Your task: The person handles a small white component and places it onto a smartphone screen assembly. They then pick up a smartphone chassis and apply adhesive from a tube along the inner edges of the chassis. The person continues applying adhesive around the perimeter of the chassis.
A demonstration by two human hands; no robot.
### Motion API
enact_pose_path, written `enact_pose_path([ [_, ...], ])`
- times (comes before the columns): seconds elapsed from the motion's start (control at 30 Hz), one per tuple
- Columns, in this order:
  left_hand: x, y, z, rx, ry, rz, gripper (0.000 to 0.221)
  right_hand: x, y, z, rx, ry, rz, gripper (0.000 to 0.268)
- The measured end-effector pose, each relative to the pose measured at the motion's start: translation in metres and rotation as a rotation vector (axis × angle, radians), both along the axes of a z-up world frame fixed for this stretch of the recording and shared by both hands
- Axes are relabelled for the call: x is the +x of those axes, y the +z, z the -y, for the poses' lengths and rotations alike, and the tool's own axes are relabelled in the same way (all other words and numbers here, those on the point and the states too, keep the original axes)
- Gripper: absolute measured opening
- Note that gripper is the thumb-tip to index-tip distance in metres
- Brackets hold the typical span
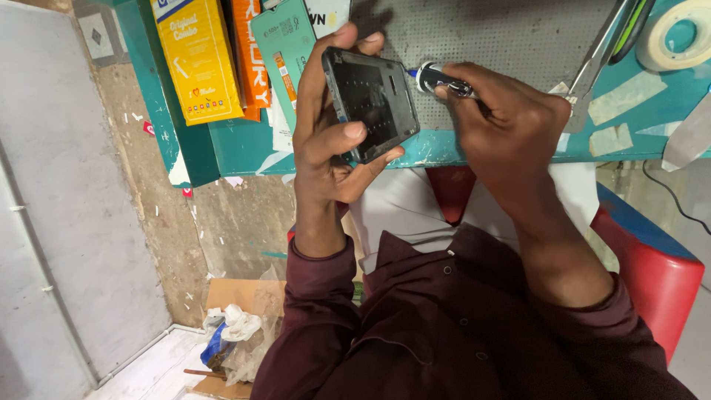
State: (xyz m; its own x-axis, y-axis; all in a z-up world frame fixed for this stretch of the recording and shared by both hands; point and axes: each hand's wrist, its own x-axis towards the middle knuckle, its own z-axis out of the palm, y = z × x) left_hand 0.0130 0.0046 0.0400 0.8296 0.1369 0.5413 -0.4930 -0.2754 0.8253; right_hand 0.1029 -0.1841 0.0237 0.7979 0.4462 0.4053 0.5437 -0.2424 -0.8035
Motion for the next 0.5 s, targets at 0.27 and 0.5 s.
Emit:
enact_pose_path([
  [0.27, -0.002, 0.002, 0.0, 0.033, 0.017, -0.016, 0.062, 0.001, 0.011, -0.002, 0.017, 0.035, -0.002, 0.013],
  [0.5, -0.003, 0.0, -0.003, 0.046, 0.002, -0.01, 0.064, 0.0, 0.008, 0.001, 0.018, 0.047, -0.07, 0.01],
])
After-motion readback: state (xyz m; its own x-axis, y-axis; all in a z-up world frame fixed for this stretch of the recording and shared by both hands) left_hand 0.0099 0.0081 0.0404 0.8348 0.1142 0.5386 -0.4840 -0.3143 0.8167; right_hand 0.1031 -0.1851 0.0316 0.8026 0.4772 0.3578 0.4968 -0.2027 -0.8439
